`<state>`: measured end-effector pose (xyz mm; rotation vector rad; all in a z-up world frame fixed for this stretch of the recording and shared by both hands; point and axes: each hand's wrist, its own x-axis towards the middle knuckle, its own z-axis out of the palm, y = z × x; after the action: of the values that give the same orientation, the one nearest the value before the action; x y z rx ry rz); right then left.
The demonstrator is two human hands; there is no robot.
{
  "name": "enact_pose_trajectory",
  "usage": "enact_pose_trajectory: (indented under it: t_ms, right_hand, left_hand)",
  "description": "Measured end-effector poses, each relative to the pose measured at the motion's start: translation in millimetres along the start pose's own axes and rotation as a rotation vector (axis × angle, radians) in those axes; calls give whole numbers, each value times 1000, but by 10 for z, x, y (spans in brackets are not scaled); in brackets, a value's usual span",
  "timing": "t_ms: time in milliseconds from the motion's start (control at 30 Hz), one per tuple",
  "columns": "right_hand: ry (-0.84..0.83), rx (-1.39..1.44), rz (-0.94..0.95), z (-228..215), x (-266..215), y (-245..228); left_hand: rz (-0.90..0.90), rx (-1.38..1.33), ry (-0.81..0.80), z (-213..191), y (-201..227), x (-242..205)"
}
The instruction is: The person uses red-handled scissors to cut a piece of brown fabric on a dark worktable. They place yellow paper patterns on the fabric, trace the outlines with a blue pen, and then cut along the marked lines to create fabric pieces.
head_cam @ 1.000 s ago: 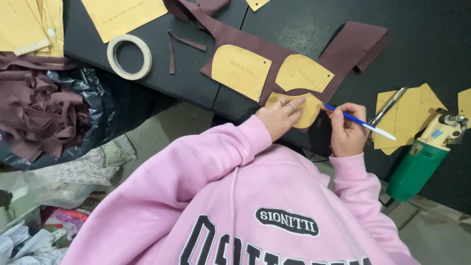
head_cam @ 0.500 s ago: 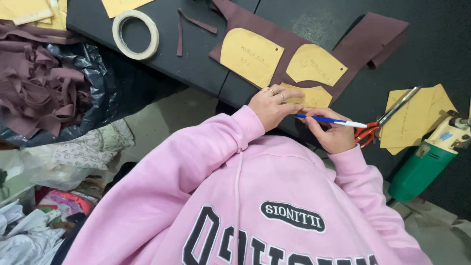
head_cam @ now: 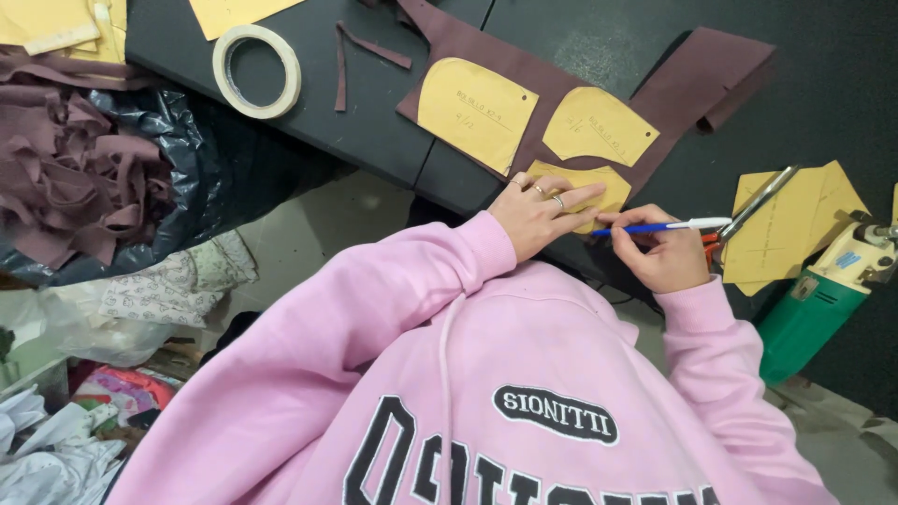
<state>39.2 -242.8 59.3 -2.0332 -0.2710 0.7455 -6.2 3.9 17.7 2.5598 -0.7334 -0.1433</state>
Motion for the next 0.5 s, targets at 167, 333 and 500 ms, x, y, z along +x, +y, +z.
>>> enact_pose_trajectory:
  t_ms: [167,333,500]
  right_hand:
    - [-25,85,24,-107,71,14]
    - [-26,-200,76,-241,167,-194]
    - [171,-96,-24,-346,170,-372]
  left_hand:
    - [17,58,-46,229,61,116]
    - [16,61,-32,233,102,212]
    - [17,82,-102,164,46,233]
